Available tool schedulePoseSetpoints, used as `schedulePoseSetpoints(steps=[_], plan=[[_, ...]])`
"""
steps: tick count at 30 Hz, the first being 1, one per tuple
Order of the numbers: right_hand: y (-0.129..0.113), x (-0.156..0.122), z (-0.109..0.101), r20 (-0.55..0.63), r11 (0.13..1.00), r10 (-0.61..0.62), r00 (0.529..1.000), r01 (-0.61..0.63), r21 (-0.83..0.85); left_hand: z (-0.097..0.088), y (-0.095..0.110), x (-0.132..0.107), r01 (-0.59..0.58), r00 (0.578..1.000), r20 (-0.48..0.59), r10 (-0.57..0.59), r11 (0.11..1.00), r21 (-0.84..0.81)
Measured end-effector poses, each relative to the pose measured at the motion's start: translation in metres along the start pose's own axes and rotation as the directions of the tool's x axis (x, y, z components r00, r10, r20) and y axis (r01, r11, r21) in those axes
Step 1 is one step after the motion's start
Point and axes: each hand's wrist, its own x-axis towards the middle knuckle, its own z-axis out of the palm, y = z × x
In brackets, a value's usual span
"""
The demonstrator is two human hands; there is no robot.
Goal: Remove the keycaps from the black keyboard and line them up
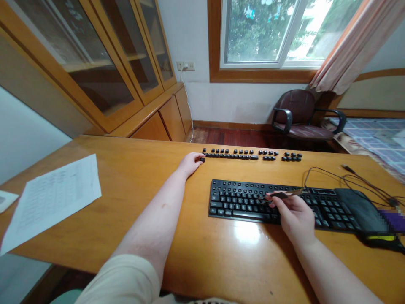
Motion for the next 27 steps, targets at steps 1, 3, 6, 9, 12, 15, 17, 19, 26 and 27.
schedulePoseSetpoints(steps=[1,3,6,9,12,15,17,19,26,27], plan=[[0.0004,-0.0001,-0.0003,0.002,1.0,0.001,1.0,-0.001,-0.002,0.0,0.0001,-0.0002,0.011,1.0,-0.002,-0.011,1.0,-0.018],[0.0013,-0.0003,-0.0009,0.005,1.0,0.004,1.0,-0.004,-0.003,-0.0005,0.0001,-0.0007,0.027,1.0,0.0,-0.027,0.999,-0.046],[0.0027,-0.0006,-0.0013,0.008,1.0,0.011,1.0,-0.011,0.004,-0.0021,0.0002,-0.0011,0.022,1.0,-0.009,-0.022,0.999,-0.048],[0.0034,-0.001,-0.0012,0.002,1.0,0.018,1.0,-0.018,0.017,-0.0039,0.001,-0.0009,-0.002,1.0,-0.019,0.002,1.0,0.026],[0.0021,-0.0011,-0.0008,-0.002,0.999,0.027,1.0,-0.027,0.022,-0.0047,0.002,-0.0002,-0.014,1.0,-0.004,0.014,0.994,0.106],[-0.0001,-0.0005,-0.0004,-0.003,0.999,0.03,1.0,-0.03,0.016,-0.0044,0.0025,0.0005,0.003,1.0,-0.009,-0.002,0.991,0.135],[-0.0005,-0.0002,-0.0004,-0.004,0.999,0.032,0.999,-0.032,0.017,-0.004,0.0028,0.001,0.014,1.0,-0.015,-0.012,0.99,0.138],[0.0006,-0.0003,-0.0007,-0.004,0.999,0.034,0.999,-0.034,0.023,-0.0036,0.0036,0.0012,0.018,1.0,-0.018,-0.016,0.991,0.135],[0.0059,-0.0011,-0.0013,0.012,0.998,0.035,0.999,-0.036,0.054,-0.003,0.0051,0.0018,0.02,0.999,-0.032,-0.015,0.99,0.142],[0.0056,-0.001,-0.001,0.012,0.998,0.036,0.999,-0.036,0.056,-0.0028,0.0045,0.002,0.011,0.999,-0.034,-0.006,0.989,0.146]])
